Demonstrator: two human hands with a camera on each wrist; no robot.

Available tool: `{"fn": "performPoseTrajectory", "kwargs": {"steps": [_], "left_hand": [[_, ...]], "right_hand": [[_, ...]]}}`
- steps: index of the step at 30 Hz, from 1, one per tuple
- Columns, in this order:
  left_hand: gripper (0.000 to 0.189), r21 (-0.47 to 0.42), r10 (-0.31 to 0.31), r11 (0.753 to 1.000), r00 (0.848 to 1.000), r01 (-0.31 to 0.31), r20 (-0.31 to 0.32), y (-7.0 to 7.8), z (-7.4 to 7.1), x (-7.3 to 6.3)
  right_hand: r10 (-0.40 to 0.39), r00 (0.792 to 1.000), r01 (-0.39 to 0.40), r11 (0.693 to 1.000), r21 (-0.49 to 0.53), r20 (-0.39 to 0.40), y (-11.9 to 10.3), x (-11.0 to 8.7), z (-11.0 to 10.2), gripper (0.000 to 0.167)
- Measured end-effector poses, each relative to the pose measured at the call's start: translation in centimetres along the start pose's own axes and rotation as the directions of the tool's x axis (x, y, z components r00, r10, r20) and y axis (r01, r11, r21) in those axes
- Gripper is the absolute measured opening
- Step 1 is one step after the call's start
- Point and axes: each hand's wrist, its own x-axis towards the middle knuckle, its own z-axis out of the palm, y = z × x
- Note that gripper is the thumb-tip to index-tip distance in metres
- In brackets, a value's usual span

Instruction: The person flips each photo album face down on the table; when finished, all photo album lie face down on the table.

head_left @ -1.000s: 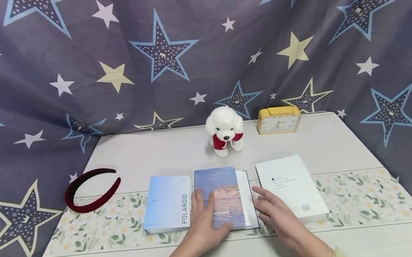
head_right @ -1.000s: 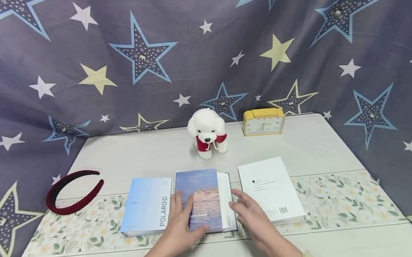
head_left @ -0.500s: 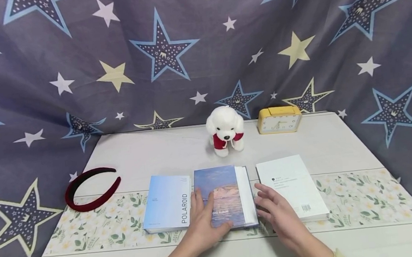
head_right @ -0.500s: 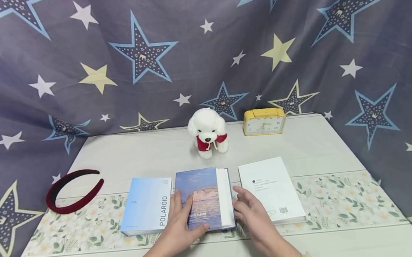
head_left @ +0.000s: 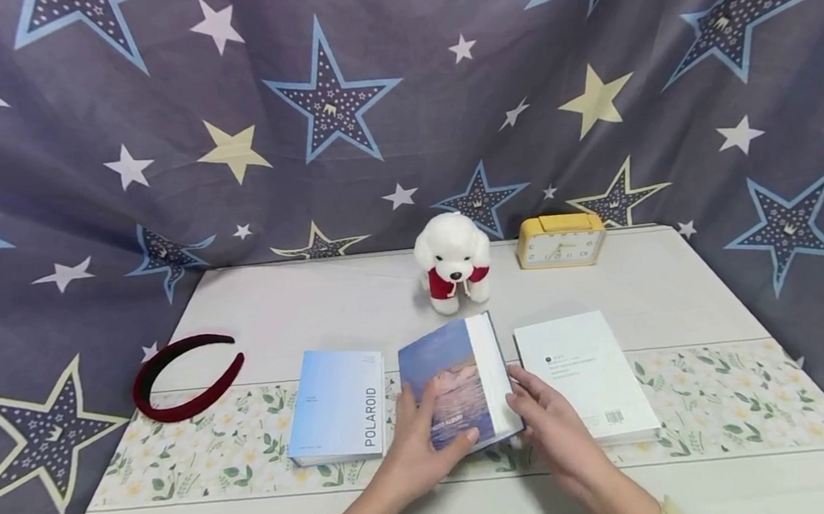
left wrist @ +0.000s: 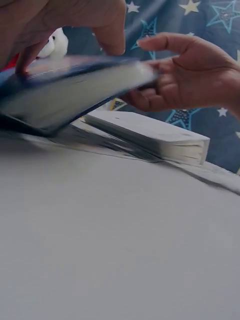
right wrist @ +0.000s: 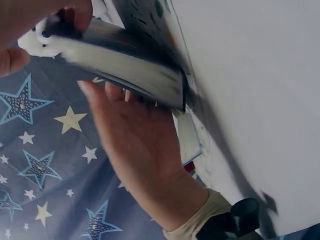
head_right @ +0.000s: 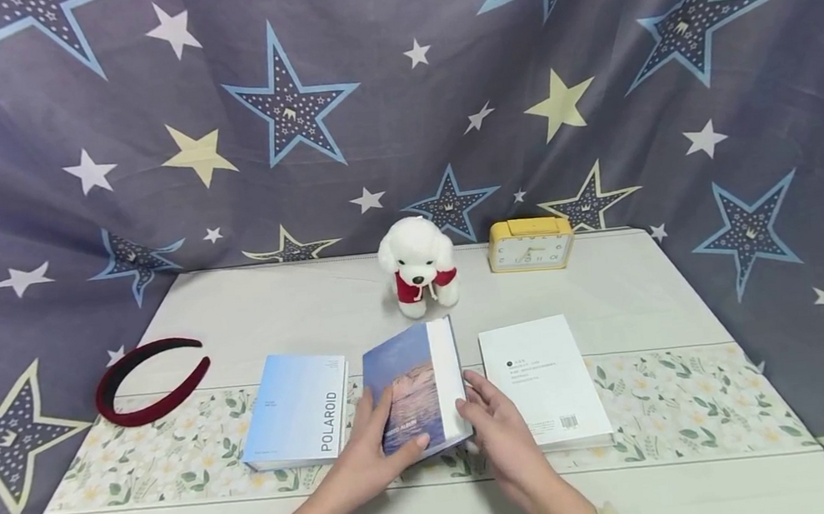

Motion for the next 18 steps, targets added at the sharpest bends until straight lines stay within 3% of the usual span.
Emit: {"fn": "performPoseTrajectory", "kwargs": {"steps": [4, 8, 18], "left_hand": [[0.095, -0.068, -0.005, 0.998, 0.997, 0.010, 0.071, 0.5, 0.2, 0.2], [0.090, -0.133, -0.012, 0.991, 0.996, 0.024, 0.091, 1.1, 0.0, 0.5], [0.087, -0.343, 0.001, 0.938, 0.991, 0.045, 0.132, 2.3, -0.7, 1.3]], "right_hand": [[-0.038, 0.997, 0.036, 0.999, 0.038, 0.068, -0.1, -0.1, 0.2, 0.068], [-0.068, 0.991, 0.065, 0.997, 0.030, 0.118, -0.3, -0.3, 0.4, 0.062], [-0.100, 0.967, 0.116, 0.992, -0.055, 0.235, -0.7, -0.6, 0.8, 0.053]]}}
